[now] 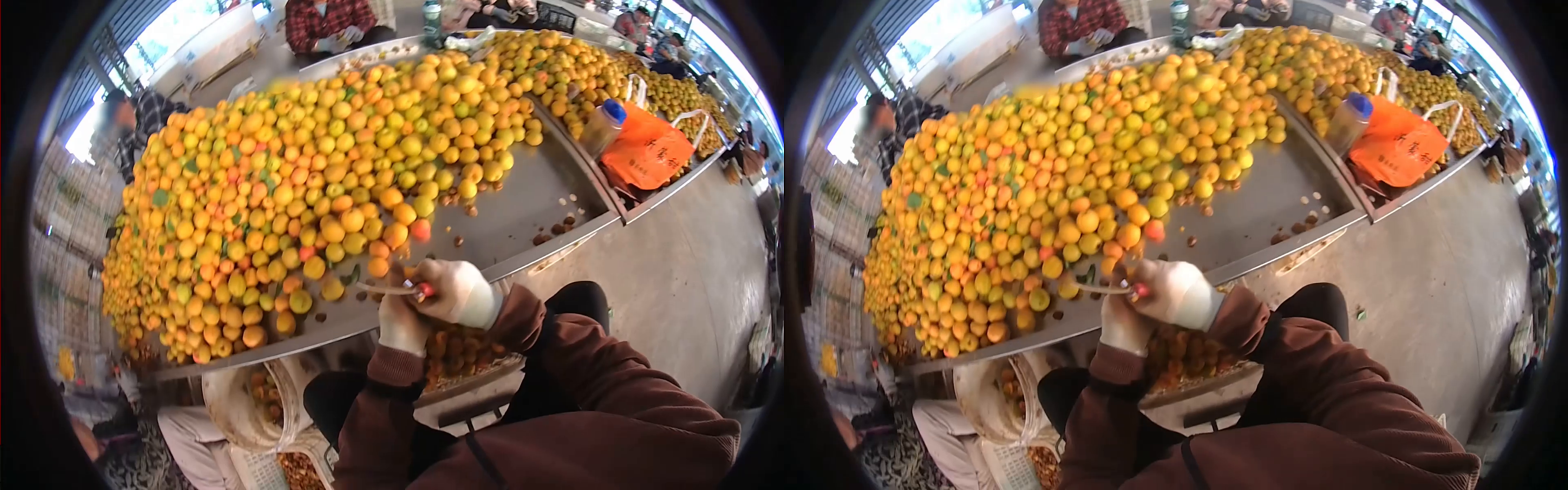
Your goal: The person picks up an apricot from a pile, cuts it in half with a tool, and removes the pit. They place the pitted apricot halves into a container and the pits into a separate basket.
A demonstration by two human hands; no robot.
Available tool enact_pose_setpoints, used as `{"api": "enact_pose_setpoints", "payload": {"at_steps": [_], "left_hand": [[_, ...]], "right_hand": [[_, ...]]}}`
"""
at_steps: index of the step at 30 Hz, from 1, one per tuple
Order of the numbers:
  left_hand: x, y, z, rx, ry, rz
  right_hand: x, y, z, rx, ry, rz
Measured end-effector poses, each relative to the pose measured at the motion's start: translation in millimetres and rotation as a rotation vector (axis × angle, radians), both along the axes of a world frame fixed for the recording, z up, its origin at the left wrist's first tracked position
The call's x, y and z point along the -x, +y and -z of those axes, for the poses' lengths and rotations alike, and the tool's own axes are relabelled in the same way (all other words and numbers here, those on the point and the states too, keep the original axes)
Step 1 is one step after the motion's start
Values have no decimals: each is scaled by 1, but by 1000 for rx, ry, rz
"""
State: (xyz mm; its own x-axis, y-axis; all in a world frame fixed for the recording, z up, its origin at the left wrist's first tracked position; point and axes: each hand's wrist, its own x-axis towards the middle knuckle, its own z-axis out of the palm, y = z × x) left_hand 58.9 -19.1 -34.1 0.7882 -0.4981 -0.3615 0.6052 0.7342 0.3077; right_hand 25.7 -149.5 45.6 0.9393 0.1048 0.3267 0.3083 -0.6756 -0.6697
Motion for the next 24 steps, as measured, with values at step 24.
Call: {"api": "enact_pose_setpoints", "payload": {"at_steps": [24], "left_hand": [[-30, 25, -35, -1000, -661, -127]], "right_hand": [[-4, -23, 7, -854, 457, -29]]}}
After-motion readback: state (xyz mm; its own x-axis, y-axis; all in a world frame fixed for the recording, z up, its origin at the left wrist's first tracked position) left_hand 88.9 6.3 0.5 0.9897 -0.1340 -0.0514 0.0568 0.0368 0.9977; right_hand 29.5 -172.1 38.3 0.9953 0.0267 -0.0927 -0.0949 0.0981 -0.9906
